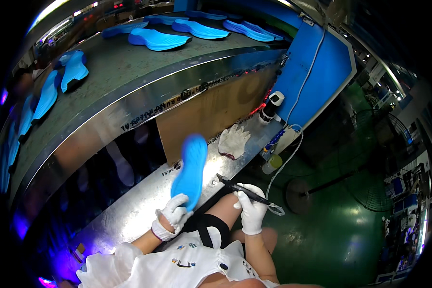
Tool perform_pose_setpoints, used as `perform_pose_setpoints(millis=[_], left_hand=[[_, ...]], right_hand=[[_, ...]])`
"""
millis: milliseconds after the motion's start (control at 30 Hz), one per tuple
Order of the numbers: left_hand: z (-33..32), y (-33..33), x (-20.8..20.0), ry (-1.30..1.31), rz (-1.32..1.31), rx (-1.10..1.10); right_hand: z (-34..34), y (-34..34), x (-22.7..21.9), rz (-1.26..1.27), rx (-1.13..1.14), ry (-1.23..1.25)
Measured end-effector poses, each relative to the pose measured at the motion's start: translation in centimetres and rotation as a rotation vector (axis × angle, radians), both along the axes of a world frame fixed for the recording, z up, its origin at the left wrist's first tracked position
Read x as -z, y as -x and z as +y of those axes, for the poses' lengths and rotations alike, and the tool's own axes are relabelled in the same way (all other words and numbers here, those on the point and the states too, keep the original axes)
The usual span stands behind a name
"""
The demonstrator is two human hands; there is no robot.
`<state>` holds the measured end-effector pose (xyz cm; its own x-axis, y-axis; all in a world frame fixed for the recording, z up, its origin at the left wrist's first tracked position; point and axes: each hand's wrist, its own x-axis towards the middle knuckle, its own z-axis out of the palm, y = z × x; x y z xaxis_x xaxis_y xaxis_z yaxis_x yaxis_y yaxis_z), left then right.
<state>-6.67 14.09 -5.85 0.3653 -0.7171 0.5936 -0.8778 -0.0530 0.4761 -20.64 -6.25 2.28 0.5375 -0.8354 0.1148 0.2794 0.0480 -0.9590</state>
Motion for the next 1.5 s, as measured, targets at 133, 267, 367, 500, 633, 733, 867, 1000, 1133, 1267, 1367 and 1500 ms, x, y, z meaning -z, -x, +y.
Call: perform_pose_setpoints(millis=[133,267,367,500,633,733,867,1000,1133,1267,1367,1500], left_hand=[[1.7,0.5,2.7,-0.131,0.344,-0.036],[-0.3,-2.7,3.3,0.196,1.638,0.0],[-2.8,-6.3,7.2,0.249,2.556,0.976],[-7.4,-3.8,3.4,0.262,2.726,0.425],[-8.9,-1.2,2.4,0.421,2.698,0.48],[-8.9,1.7,0.2,0.354,2.519,0.597],[-9.0,1.1,-3.2,0.555,2.374,0.319],[-8.1,0.9,-3.4,0.512,2.324,0.63],[-8.1,1.9,-3.2,0.633,2.506,0.786],[-8.2,1.0,0.1,0.644,2.212,1.051],[-8.3,1.7,-2.2,0.561,2.25,1.261],[-8.4,0.7,-1.1,0.576,2.456,0.857]], right_hand=[[-0.2,0.2,0.6,0.024,0.08,-0.007],[0.0,0.0,1.3,0.022,0.085,-0.12],[0.4,-0.3,1.6,0.013,0.082,-0.167],[1.1,-0.4,2.5,0.08,0.076,-0.184],[-0.5,-1.3,4.3,0.306,-0.005,0.049],[-1.6,-4.3,5.2,0.393,0.161,0.639],[2.4,-3.3,-0.6,0.443,-0.044,1.187],[2.8,-1.5,-2.8,0.253,-0.228,0.452],[2.7,-3.0,-4.0,0.25,-0.051,1.098],[3.7,-1.9,-4.6,0.155,-0.212,0.666],[2.1,-2.4,-4.0,0.21,-0.008,0.653],[5.2,-1.2,-4.7,0.171,-0.332,0.904]])
